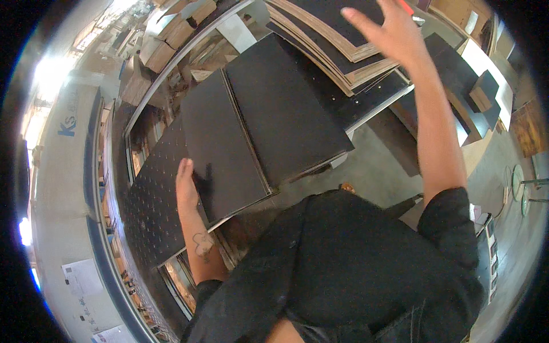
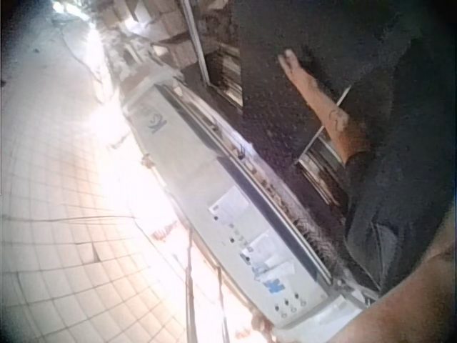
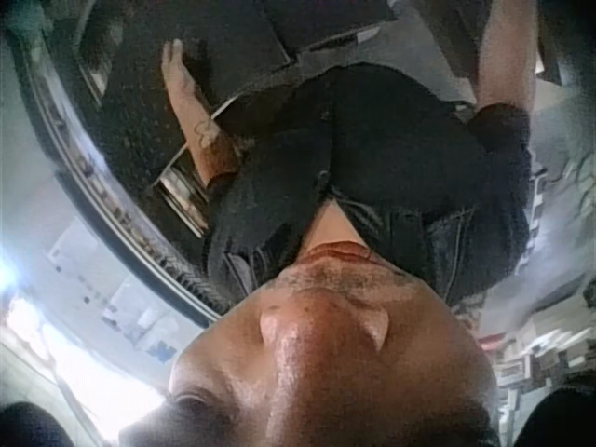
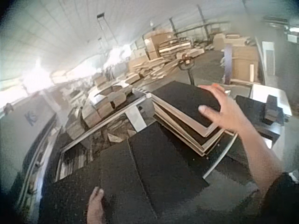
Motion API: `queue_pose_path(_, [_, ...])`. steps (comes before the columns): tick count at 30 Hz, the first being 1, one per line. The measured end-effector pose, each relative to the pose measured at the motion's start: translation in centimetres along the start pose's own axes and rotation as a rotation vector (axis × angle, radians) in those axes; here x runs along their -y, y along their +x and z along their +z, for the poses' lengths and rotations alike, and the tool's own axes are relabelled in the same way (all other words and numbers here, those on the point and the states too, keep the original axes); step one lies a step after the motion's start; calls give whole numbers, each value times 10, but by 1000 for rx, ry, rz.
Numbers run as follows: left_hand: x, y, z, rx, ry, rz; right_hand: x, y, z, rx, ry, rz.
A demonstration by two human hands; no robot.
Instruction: The person repeatedly picks up dark rectangular panels from a CNC machine table and stacks them on a nearby surface. The person also uses a small orange tool to clear debris from the machine bed between handling cycles.
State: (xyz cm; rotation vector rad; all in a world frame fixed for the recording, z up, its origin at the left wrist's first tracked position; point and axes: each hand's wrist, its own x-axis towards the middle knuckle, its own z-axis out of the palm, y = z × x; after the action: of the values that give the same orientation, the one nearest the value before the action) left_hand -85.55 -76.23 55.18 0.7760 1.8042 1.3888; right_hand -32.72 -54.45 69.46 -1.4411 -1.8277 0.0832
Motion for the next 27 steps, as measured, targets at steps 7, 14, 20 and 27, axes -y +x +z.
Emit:
queue_pose_path(7, [-107, -4, 67, 117, -2, 303, -74, 44, 0, 116, -255, 44])
queue_pose_path(14, [-154, -15, 228, 590, 106, 370, -78, 49, 0, 156, -265, -9])
queue_pose_path(20, [-170, 1, 330, 617, 263, 240, -53, 32, -2, 189, -254, 112])
queue_pose_path(27, [-175, 29, 346, 405, 68, 8, -21, -9, 10, 212, -174, -67])
